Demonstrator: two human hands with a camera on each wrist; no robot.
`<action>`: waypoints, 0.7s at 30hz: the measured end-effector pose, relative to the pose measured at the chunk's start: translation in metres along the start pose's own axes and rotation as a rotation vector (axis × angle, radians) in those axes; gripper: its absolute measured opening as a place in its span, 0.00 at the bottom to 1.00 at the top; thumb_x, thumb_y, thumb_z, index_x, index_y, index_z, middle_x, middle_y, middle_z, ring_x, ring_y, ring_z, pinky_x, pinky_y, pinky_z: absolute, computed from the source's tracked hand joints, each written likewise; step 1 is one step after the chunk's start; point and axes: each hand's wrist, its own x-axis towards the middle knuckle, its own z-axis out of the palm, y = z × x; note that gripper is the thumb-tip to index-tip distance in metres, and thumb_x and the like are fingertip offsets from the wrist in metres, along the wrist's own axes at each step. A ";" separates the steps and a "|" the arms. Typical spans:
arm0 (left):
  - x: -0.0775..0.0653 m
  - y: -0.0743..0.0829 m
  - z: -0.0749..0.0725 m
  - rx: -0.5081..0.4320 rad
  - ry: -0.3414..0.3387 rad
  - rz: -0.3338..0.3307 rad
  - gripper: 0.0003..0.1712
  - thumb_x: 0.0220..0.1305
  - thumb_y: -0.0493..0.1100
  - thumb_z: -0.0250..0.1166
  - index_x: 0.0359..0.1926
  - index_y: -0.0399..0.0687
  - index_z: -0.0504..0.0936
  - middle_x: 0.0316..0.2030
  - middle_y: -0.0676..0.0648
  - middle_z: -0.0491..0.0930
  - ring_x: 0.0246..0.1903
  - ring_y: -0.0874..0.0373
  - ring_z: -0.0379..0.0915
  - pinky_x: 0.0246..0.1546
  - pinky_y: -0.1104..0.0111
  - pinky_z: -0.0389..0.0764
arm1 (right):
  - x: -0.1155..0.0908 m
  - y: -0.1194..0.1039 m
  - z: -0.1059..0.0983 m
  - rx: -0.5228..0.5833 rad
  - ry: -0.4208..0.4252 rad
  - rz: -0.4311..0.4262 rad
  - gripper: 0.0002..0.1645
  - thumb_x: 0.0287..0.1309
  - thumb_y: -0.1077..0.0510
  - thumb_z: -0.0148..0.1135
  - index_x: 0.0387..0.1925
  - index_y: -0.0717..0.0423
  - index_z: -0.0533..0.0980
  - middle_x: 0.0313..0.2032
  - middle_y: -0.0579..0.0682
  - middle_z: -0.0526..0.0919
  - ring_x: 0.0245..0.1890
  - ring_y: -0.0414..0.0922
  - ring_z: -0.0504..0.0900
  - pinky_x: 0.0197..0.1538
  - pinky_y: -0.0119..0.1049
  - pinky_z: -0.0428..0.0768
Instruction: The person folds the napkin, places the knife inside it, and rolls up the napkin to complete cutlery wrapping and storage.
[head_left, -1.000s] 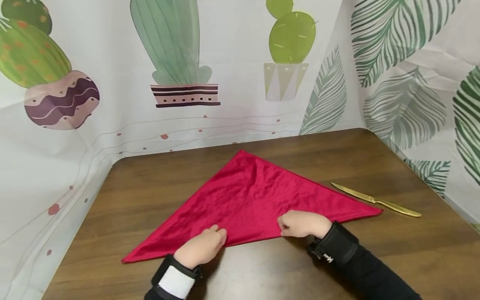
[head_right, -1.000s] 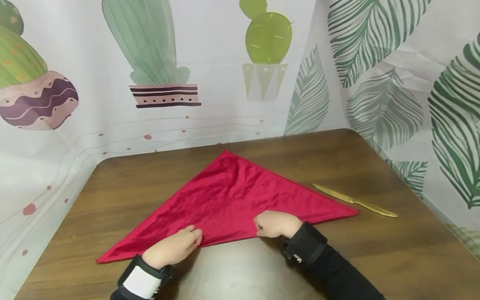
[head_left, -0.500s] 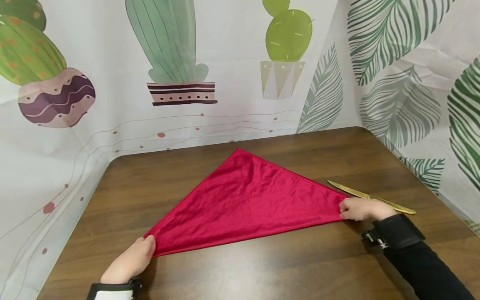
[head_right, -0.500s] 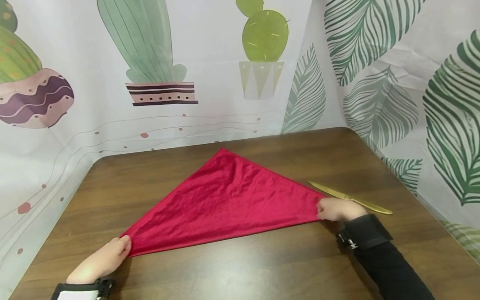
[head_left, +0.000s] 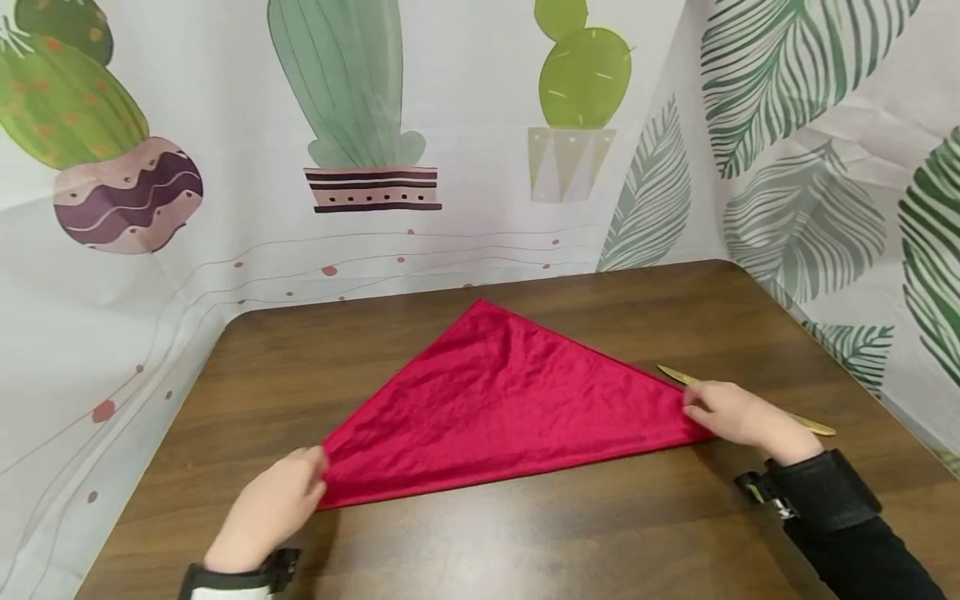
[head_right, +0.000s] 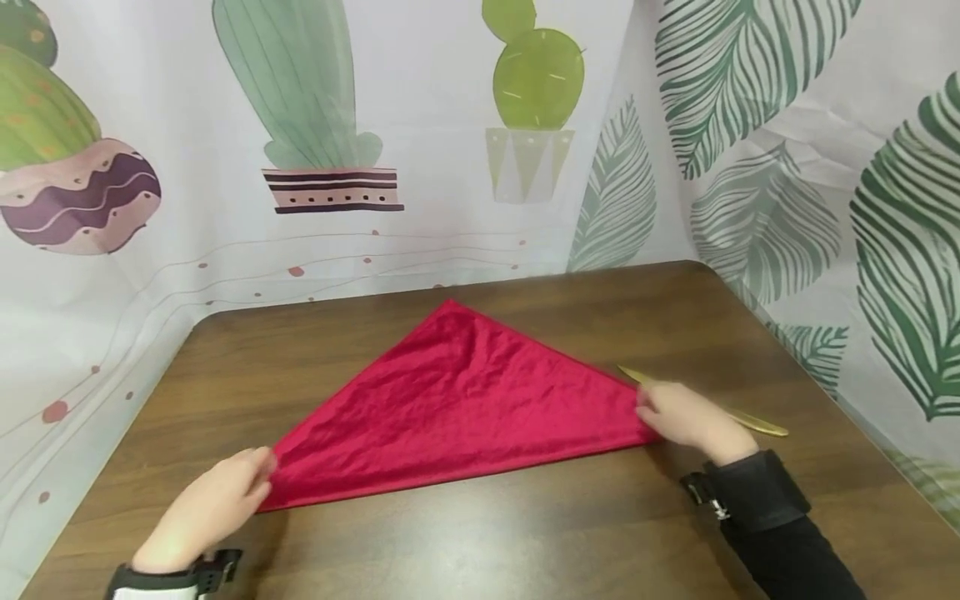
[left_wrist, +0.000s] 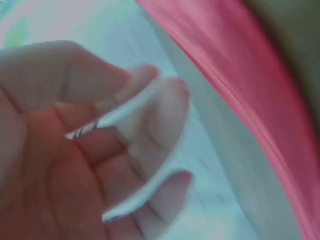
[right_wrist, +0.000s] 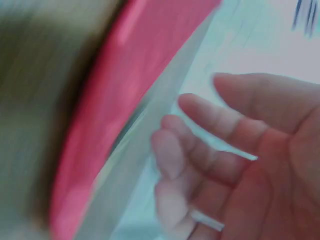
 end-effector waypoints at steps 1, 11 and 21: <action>0.006 0.013 0.000 0.006 0.047 0.039 0.07 0.44 0.32 0.60 0.22 0.45 0.70 0.20 0.52 0.67 0.20 0.57 0.68 0.21 0.64 0.70 | 0.006 -0.012 0.003 -0.016 0.047 -0.053 0.05 0.47 0.66 0.58 0.22 0.56 0.71 0.21 0.41 0.69 0.23 0.39 0.69 0.28 0.36 0.69; 0.087 0.113 0.043 0.102 0.009 0.405 0.22 0.55 0.44 0.61 0.48 0.35 0.75 0.48 0.40 0.73 0.50 0.50 0.68 0.46 0.62 0.71 | 0.084 -0.122 0.052 -0.167 -0.097 -0.240 0.28 0.54 0.54 0.57 0.54 0.63 0.68 0.56 0.62 0.65 0.57 0.56 0.63 0.54 0.50 0.63; 0.117 0.125 0.060 0.214 -0.308 0.284 0.34 0.56 0.50 0.60 0.60 0.38 0.64 0.60 0.40 0.61 0.59 0.45 0.56 0.47 0.54 0.69 | 0.122 -0.130 0.075 -0.200 -0.365 -0.031 0.37 0.52 0.49 0.59 0.62 0.55 0.60 0.63 0.54 0.58 0.62 0.55 0.55 0.54 0.56 0.62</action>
